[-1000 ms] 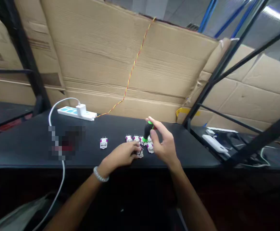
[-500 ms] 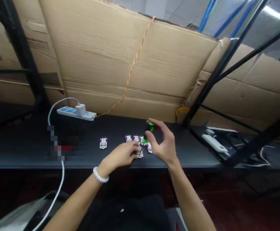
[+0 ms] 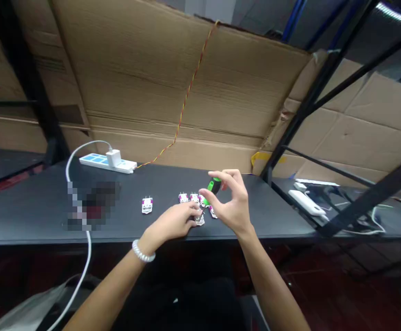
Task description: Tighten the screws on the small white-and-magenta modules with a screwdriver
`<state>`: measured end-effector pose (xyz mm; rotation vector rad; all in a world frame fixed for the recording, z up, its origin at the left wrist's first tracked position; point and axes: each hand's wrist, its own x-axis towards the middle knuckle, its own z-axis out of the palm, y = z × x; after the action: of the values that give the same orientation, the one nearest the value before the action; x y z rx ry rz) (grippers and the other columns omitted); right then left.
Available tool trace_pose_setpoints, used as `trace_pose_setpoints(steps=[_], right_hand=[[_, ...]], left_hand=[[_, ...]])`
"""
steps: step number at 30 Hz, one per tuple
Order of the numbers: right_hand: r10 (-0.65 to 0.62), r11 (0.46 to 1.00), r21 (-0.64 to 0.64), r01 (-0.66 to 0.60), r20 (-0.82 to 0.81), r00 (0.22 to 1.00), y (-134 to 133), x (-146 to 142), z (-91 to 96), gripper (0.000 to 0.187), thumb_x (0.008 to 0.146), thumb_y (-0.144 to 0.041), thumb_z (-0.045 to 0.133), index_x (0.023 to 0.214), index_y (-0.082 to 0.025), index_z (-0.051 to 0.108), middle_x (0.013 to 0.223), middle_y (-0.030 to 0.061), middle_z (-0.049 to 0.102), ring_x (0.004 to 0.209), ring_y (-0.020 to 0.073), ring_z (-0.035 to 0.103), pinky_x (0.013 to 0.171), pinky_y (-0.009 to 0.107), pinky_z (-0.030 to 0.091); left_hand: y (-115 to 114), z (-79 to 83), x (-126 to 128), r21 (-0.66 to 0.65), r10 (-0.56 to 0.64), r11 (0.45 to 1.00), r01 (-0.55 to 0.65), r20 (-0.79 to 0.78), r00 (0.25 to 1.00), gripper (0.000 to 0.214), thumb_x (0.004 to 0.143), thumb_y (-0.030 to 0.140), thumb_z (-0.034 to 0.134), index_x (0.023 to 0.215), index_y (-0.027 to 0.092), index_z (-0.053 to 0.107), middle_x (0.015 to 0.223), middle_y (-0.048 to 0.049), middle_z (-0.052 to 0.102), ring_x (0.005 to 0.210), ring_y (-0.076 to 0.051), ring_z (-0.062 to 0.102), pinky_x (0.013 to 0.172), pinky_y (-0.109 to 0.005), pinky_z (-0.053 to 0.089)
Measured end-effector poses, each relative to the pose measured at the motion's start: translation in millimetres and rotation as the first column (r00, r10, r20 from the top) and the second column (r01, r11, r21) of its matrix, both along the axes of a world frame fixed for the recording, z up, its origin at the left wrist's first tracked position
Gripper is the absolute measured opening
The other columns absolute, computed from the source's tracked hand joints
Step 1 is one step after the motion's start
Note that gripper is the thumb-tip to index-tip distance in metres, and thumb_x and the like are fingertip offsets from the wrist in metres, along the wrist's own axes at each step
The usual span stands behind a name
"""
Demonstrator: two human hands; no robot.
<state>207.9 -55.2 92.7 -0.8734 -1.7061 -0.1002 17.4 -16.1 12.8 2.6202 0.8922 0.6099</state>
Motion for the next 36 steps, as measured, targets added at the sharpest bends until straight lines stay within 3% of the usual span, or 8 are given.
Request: trace_pose_setpoints(steps=[5,7,11,16,22,27,32,36], right_hand=[[0.115,0.990,-0.086,-0.113,0.011,0.993,-0.6,2.5,-0.5,0.041,0.103,-0.022,0.052,0.142,-0.027,0.064,0.124,0.0098,0.073,0.111,0.0246,0.070,0.101,0.045,0.058],[0.100,0.992,-0.080,-0.099,0.005,0.995,-0.7,3.1,-0.8,0.040,0.102,-0.024,0.056,0.141,-0.026,0.065,0.127,0.0109,0.070,0.114,0.0255,0.069,0.100,0.045,0.058],[0.009,0.999,-0.049,-0.009,0.008,1.000,1.3,3.1,-0.9,0.036,0.092,-0.030,0.075,0.128,-0.026,0.074,0.110,0.0077,0.066,0.096,0.0228,0.067,0.087,0.041,0.061],[0.144,0.982,-0.128,-0.142,0.003,0.990,2.1,3.7,-1.4,0.044,0.102,-0.018,0.053,0.145,-0.026,0.062,0.127,0.0095,0.071,0.114,0.0235,0.069,0.103,0.043,0.057],[0.020,0.998,-0.053,-0.020,-0.003,1.000,2.9,2.3,-2.7,0.035,0.093,-0.030,0.074,0.128,-0.024,0.072,0.114,0.0092,0.068,0.101,0.0241,0.068,0.084,0.038,0.061],[0.153,0.982,-0.112,-0.152,0.001,0.988,4.1,3.2,-4.1,0.044,0.104,-0.021,0.049,0.147,-0.027,0.060,0.132,0.0105,0.070,0.120,0.0257,0.068,0.104,0.046,0.057],[0.001,1.000,-0.016,-0.002,-0.007,1.000,2.7,2.1,-3.1,0.034,0.094,-0.029,0.072,0.128,-0.026,0.073,0.112,0.0084,0.065,0.098,0.0235,0.067,0.086,0.040,0.060],[0.084,0.993,-0.081,-0.082,0.024,0.996,3.0,3.2,-1.7,0.043,0.103,-0.021,0.052,0.144,-0.026,0.063,0.121,0.0094,0.070,0.108,0.0241,0.068,0.098,0.044,0.057]], left_hand=[[0.4,-0.1,-0.2,0.001,0.003,1.000,-0.003,0.001,1.000,0.022,0.095,0.018,0.064,0.110,0.025,0.079,0.128,-0.0072,0.073,0.120,-0.027,0.071,0.110,-0.037,0.053],[0.5,-0.2,-0.2,-0.003,-0.002,1.000,0.002,0.004,1.000,0.022,0.095,0.018,0.064,0.110,0.025,0.079,0.128,-0.0069,0.073,0.120,-0.027,0.070,0.111,-0.037,0.054],[0.5,-0.1,-0.1,-0.014,-0.001,1.000,0.001,0.013,1.000,0.023,0.096,0.018,0.062,0.110,0.026,0.078,0.130,-0.0060,0.073,0.120,-0.027,0.070,0.111,-0.037,0.054],[0.5,0.0,0.1,-0.016,0.004,1.000,-0.004,0.001,1.000,0.023,0.096,0.017,0.063,0.110,0.025,0.079,0.133,-0.0066,0.072,0.121,-0.027,0.070,0.112,-0.037,0.052],[1.4,-2.1,-0.5,-0.012,-0.001,1.000,0.001,0.012,1.000,0.023,0.096,0.016,0.063,0.111,0.025,0.079,0.133,-0.0068,0.072,0.122,-0.027,0.070,0.112,-0.037,0.053],[2.1,-2.7,0.2,-0.010,0.005,1.000,-0.005,0.019,1.000,0.022,0.096,0.017,0.064,0.111,0.025,0.079,0.131,-0.0064,0.073,0.122,-0.027,0.071,0.112,-0.036,0.053],[0.4,-0.8,0.6,-0.008,0.006,1.000,-0.006,0.014,1.000,0.022,0.096,0.017,0.063,0.109,0.025,0.079,0.130,-0.0063,0.073,0.120,-0.027,0.071,0.110,-0.036,0.054],[0.2,-0.3,0.4,-0.004,0.012,1.000,-0.012,0.012,1.000,0.022,0.096,0.018,0.064,0.110,0.025,0.079,0.130,-0.0064,0.073,0.122,-0.027,0.070,0.112,-0.037,0.053]])
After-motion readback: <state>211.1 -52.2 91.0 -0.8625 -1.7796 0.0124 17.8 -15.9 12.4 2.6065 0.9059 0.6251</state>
